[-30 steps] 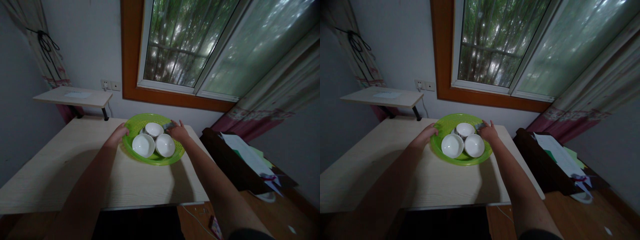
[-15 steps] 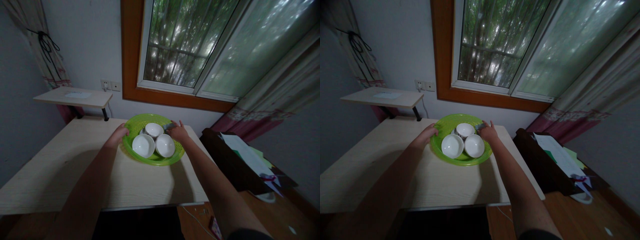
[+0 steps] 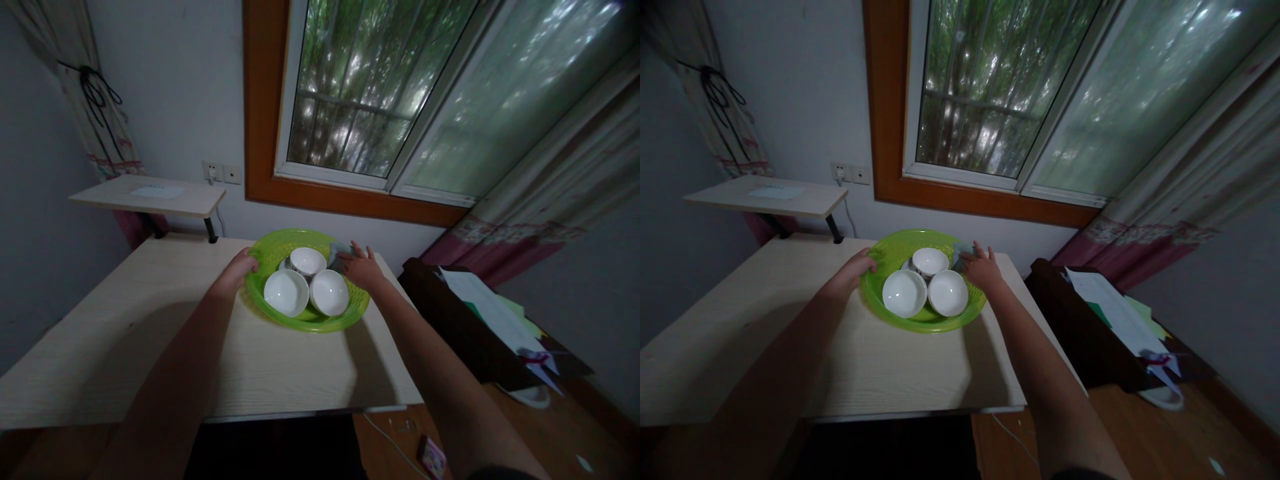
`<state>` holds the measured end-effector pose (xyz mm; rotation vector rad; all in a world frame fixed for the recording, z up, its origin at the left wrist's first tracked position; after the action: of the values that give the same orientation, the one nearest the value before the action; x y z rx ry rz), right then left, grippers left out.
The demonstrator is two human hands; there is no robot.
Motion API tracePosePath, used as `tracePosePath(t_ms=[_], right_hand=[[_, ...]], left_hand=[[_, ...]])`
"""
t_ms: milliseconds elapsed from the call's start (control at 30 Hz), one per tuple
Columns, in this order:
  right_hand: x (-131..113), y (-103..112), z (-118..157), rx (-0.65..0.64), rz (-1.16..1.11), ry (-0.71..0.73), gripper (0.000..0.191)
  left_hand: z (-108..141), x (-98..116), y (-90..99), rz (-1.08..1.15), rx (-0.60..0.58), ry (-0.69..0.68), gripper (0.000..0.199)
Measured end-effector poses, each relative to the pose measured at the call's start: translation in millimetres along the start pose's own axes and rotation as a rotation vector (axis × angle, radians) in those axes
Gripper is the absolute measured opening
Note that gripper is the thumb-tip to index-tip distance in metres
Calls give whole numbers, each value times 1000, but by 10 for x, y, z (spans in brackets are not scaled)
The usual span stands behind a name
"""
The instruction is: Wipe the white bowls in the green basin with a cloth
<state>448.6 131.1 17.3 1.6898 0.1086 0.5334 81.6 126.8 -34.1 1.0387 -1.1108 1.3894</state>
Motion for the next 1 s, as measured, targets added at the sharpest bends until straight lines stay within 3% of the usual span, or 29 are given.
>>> tracePosePath(t_ms=[233,433,567,733,833,1000], right_hand=[[48,45,251,-84,43,30,49],[18,125,546,-44,-39,138,52],[-116,277,793,-1,-113,228,54],[-388,448,1020,-38,-144,369,61],[-380,445,1037,-43,-128,391,61],[-58,273,744,-14,-37,234,41]], left_hand=[[24,22,-18,11,-19,-36,47],[6,15,-20,-1,-17,-36,44],[-20,0,3,-21,21,-33,46],[-54,-42,21,-14,16,-29,47],[-73,-63,29,-9,4,-33,47],[-81,-65,29,-37,-16,-37,49]])
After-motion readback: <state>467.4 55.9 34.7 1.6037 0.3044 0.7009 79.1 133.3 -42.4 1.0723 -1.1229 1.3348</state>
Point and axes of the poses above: each hand's wrist, its own z-axis away from the middle knuckle, its own y-axis out of the back of the hand, x = y × z, the point moved 6 cm from there along -z, towards the middle knuckle, and after that the axes turned 2 degrees about y, right-handed, at the moved point
